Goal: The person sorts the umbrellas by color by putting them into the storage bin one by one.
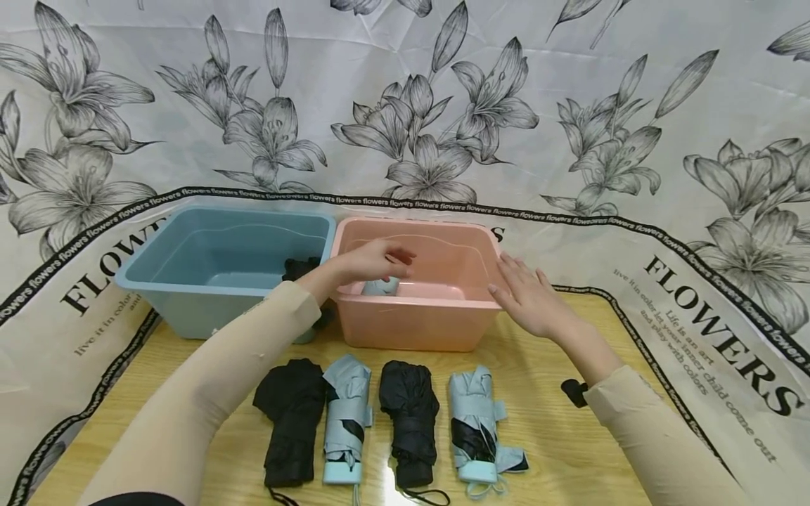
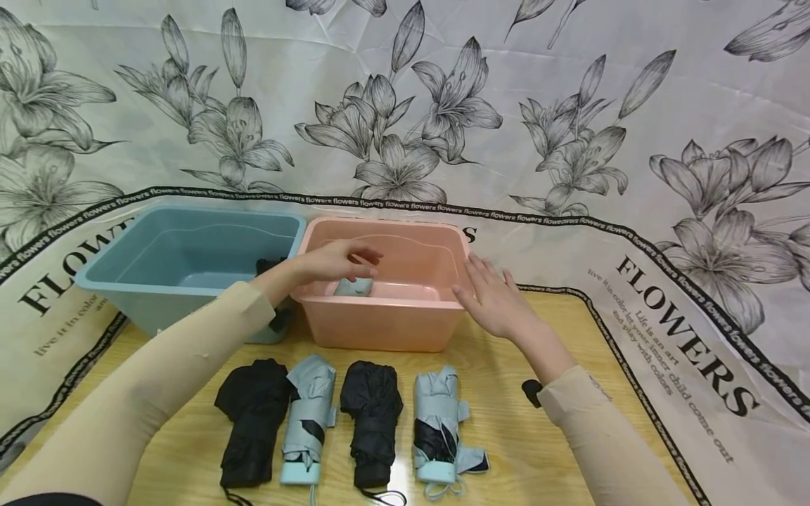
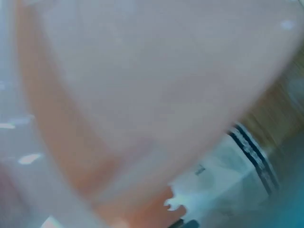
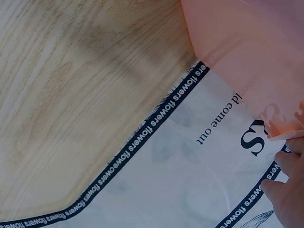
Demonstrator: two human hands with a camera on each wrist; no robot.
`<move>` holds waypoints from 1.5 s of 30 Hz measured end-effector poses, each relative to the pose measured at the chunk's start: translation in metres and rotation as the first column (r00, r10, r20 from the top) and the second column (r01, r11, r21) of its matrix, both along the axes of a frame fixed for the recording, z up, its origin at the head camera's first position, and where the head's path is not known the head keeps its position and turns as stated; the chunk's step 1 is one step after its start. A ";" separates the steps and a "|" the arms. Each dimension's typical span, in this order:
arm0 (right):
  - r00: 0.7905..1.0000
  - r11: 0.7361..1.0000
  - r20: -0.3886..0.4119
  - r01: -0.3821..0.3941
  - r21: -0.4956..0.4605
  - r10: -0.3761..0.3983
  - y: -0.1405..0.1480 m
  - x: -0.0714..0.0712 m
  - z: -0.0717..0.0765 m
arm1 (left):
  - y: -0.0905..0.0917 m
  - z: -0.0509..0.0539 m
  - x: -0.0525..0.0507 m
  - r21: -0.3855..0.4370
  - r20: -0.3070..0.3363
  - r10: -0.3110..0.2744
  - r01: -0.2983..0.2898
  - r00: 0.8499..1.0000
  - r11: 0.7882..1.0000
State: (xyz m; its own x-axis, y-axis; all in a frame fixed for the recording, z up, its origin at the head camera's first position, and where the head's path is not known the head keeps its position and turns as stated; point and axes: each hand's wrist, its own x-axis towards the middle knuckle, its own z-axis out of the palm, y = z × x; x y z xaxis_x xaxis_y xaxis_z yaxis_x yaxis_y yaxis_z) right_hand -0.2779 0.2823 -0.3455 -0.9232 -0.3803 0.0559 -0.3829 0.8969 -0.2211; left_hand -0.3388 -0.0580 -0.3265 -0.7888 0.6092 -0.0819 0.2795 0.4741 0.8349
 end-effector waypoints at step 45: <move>0.999 0.999 -0.032 -0.026 -0.038 0.025 0.002 -0.003 -0.004 | -0.133 -0.092 0.183 0.059 -0.328 0.322 -0.320 0.888 0.945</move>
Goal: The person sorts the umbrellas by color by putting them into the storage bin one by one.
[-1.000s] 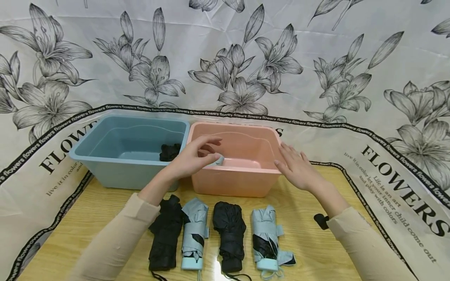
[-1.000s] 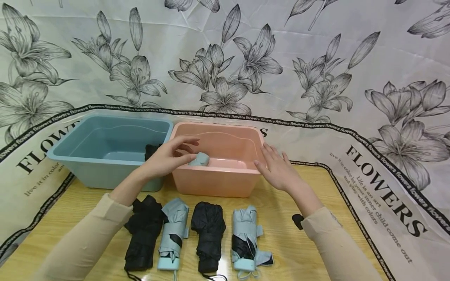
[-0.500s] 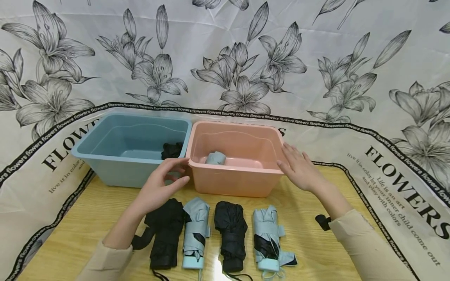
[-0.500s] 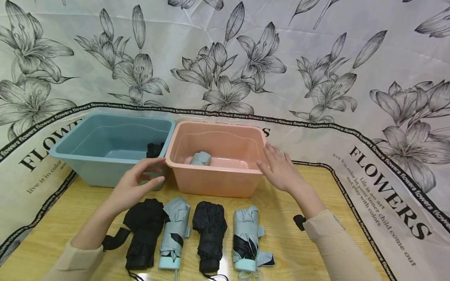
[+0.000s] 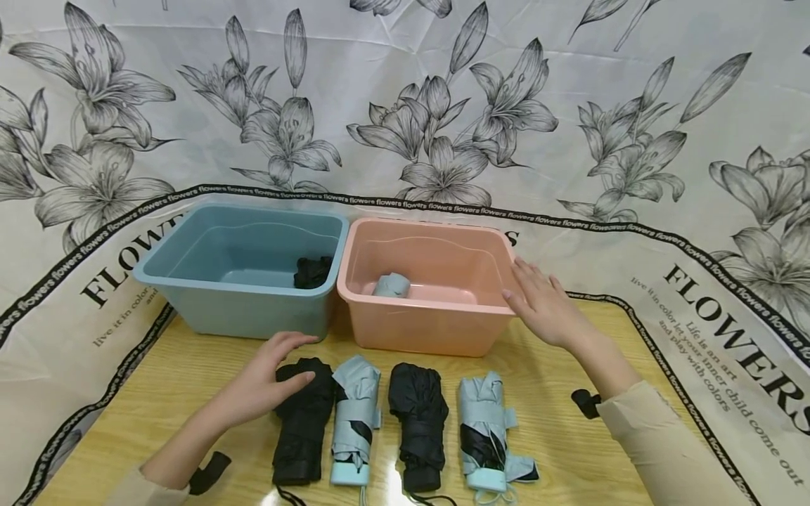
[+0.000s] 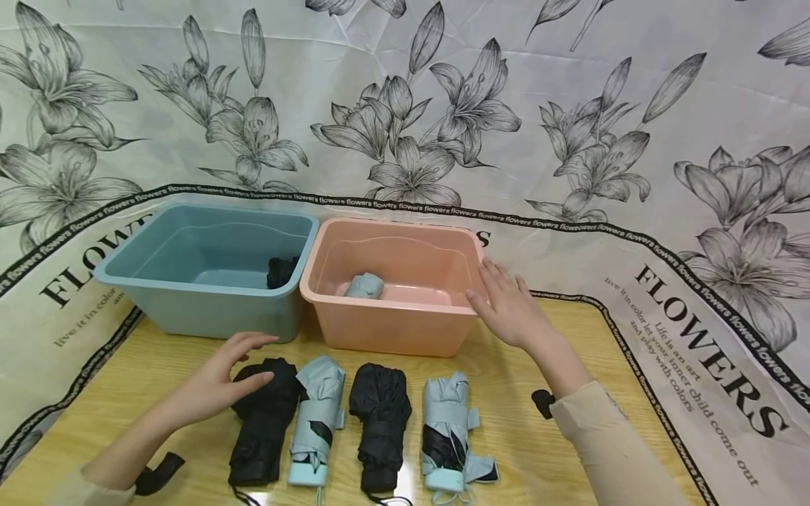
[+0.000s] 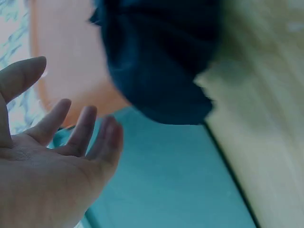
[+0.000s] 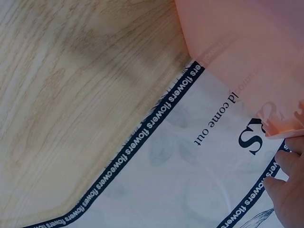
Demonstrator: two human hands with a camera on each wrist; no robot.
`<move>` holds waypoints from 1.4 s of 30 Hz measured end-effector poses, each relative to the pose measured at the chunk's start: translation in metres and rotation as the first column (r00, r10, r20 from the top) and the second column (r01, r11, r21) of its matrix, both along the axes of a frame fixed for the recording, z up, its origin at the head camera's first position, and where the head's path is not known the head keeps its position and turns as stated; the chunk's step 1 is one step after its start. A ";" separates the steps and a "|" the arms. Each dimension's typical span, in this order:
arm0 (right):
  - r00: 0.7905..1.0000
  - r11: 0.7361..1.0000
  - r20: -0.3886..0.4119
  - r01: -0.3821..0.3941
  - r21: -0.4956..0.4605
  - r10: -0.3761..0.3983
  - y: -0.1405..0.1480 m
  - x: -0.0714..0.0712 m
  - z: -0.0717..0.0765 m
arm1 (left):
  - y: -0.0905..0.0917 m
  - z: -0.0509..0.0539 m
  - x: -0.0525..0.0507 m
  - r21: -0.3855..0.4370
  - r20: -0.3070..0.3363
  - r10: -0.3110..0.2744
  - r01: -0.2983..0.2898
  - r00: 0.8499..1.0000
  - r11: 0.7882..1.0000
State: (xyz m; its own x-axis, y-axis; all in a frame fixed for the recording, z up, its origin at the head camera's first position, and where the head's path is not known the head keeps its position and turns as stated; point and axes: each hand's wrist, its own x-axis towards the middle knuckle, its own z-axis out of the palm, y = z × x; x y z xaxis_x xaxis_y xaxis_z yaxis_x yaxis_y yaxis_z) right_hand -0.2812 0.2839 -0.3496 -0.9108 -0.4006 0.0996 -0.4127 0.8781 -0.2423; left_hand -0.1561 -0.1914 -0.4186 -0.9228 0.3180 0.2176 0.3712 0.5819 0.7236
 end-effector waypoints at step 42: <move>1.000 1.000 0.005 0.012 0.010 -0.012 0.000 0.002 0.000 | -0.007 -0.047 -0.017 -0.115 0.238 -0.113 0.144 0.965 0.983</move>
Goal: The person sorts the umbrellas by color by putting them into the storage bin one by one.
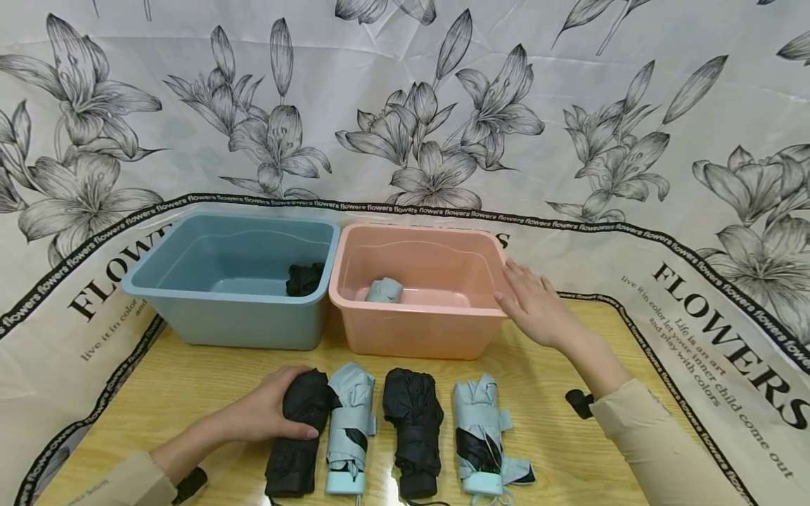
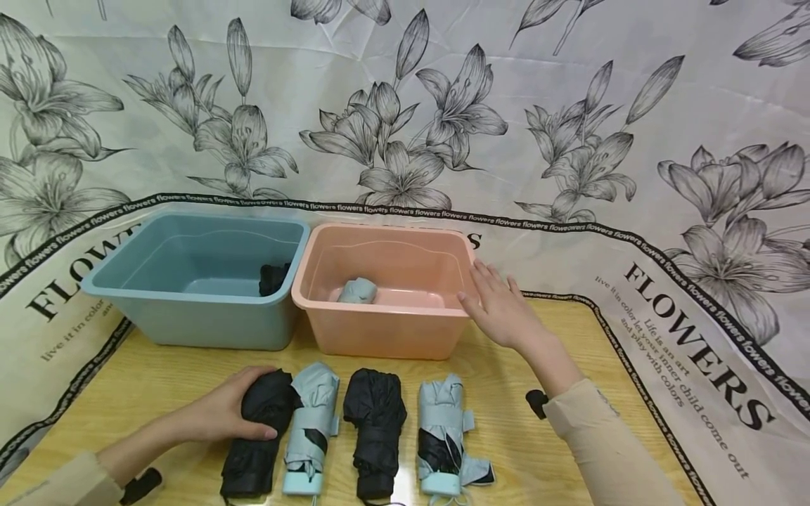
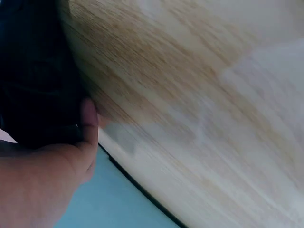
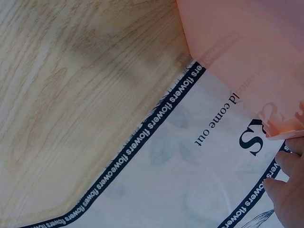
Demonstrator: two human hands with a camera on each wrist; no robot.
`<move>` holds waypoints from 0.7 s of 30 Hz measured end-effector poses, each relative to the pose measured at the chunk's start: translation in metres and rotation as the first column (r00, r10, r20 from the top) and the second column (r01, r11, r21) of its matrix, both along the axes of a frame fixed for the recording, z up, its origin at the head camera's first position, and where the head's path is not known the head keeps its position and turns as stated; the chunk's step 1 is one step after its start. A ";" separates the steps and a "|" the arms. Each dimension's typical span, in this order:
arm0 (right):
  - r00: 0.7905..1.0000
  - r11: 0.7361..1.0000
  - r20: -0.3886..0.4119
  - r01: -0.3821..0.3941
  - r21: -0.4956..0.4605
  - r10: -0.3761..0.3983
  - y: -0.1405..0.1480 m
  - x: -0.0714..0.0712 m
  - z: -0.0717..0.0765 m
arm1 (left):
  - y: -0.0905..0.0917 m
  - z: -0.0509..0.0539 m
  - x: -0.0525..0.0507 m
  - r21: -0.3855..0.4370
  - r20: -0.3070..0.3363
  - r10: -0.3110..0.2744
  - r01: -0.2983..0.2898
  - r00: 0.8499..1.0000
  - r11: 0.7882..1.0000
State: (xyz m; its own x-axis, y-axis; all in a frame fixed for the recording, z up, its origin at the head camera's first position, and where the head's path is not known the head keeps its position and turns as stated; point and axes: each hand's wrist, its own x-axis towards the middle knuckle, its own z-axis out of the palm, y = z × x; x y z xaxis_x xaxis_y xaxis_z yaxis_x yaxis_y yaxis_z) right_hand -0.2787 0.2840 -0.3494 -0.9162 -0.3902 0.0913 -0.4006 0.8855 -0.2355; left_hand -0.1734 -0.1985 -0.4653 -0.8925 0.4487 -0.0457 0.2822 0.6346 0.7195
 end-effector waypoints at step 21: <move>1.000 1.000 0.000 0.004 0.004 -0.004 0.001 -0.001 -0.001 | -0.005 -0.003 0.007 0.143 -0.025 0.136 -0.131 0.990 0.981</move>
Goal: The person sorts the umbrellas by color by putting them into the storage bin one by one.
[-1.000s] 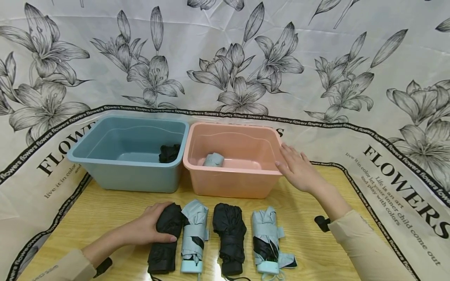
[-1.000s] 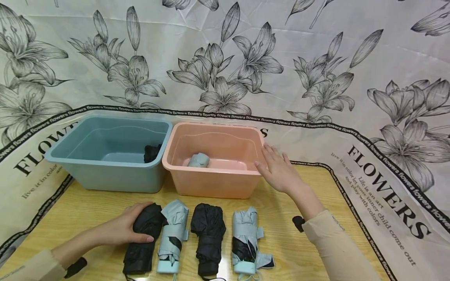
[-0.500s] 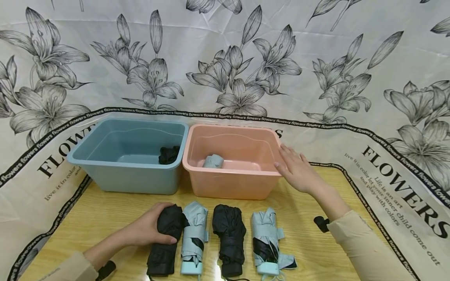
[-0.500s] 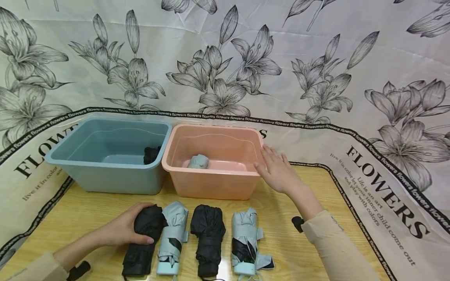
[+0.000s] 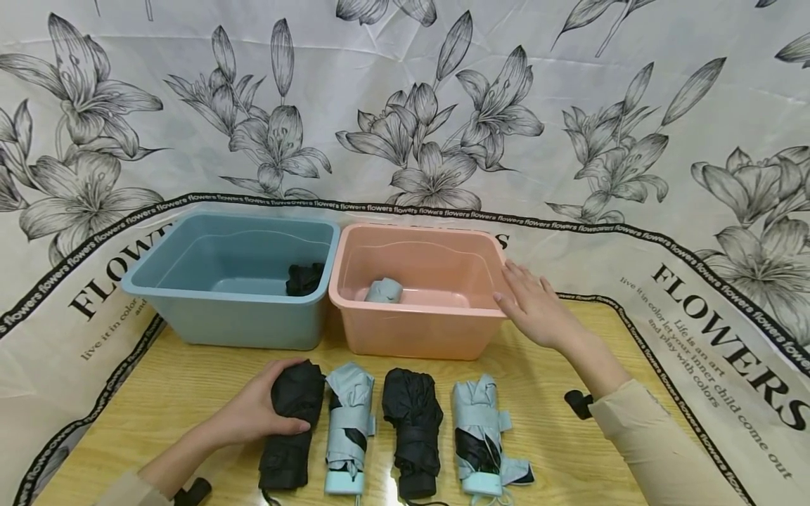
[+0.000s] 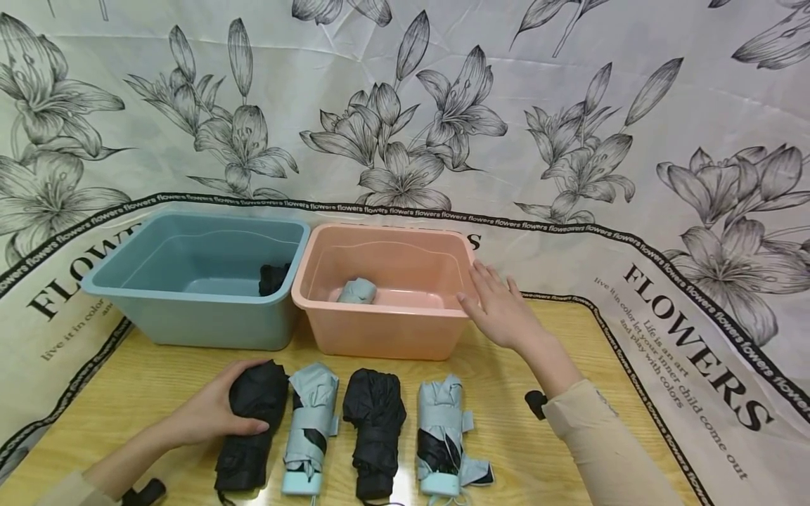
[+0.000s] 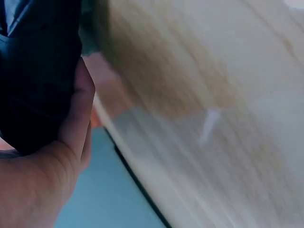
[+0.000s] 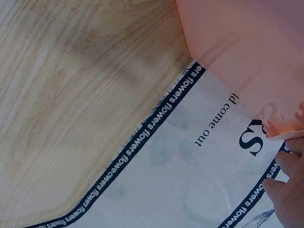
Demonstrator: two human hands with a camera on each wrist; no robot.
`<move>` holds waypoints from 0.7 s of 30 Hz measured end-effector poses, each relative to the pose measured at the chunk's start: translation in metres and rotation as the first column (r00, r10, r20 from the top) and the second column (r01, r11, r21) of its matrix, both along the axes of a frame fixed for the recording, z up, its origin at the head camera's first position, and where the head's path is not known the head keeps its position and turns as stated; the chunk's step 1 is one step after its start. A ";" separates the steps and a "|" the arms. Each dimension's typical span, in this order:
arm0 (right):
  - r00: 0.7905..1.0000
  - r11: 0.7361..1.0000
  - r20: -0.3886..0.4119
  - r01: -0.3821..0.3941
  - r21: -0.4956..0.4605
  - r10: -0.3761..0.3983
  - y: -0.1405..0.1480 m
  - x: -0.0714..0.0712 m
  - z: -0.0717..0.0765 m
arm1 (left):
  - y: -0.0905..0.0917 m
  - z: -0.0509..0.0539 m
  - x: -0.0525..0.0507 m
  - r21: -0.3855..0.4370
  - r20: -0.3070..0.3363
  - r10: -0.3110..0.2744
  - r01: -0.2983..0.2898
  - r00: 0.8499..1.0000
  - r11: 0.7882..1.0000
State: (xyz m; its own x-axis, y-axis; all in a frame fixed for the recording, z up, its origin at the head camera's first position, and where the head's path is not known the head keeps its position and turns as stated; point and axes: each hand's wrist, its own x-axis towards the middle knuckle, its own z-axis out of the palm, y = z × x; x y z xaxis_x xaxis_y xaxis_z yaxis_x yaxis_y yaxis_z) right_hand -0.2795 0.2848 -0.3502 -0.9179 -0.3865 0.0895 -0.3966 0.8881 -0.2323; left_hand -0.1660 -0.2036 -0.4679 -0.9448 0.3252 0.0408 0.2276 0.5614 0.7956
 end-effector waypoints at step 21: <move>1.000 1.000 0.000 -0.003 -0.005 0.003 -0.001 0.000 0.001 | -0.016 0.056 0.007 0.154 -0.124 0.204 -0.185 0.971 0.971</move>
State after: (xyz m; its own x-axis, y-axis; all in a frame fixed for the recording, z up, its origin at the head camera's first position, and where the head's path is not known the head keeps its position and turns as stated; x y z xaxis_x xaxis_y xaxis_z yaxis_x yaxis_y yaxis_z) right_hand -0.2796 0.2836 -0.3493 -0.9166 -0.3890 0.0919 -0.3996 0.8856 -0.2369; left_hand -0.1587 -0.2198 -0.4117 -0.9713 0.1176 0.2067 0.2378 0.4910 0.8381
